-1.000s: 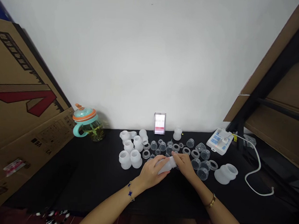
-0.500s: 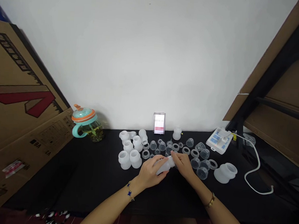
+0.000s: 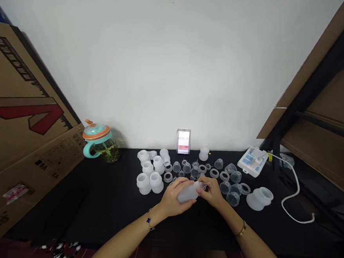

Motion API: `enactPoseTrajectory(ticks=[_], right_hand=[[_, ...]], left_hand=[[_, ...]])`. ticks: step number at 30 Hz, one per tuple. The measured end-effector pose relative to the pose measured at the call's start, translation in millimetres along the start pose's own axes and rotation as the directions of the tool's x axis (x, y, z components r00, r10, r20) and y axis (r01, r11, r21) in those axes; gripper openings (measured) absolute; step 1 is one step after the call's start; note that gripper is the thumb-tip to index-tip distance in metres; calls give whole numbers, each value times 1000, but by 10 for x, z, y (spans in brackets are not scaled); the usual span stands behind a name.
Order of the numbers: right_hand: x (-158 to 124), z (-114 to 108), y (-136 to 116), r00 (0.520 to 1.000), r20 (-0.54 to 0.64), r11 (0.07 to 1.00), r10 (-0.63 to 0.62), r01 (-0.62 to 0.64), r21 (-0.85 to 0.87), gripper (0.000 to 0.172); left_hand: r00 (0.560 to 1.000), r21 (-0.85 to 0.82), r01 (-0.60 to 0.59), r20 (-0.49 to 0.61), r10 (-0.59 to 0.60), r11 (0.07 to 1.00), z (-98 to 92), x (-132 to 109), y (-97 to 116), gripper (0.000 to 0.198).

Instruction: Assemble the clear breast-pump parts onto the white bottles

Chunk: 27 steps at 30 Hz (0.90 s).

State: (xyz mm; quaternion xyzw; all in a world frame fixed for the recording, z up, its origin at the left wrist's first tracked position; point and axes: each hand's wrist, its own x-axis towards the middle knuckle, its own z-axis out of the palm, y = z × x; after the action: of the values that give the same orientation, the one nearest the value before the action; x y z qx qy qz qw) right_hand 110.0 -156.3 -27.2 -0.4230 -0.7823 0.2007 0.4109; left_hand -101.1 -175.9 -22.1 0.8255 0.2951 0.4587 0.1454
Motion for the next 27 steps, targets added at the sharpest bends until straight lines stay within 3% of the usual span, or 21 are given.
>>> enactPoseTrajectory(ticks=[5, 17, 27], right_hand=[[-1, 22, 2, 998, 63, 1000, -10, 10, 6, 51], [8, 18, -24, 999, 43, 999, -10, 8, 41, 51], [59, 1, -107, 994, 42, 991, 100, -103, 82, 51]], left_hand=[[1000, -20, 4, -10, -5, 1000, -2, -5, 3, 52], [996, 116, -94, 0, 94, 989, -2, -24, 12, 52], [997, 140, -58, -32, 63, 988, 39, -16, 19, 50]])
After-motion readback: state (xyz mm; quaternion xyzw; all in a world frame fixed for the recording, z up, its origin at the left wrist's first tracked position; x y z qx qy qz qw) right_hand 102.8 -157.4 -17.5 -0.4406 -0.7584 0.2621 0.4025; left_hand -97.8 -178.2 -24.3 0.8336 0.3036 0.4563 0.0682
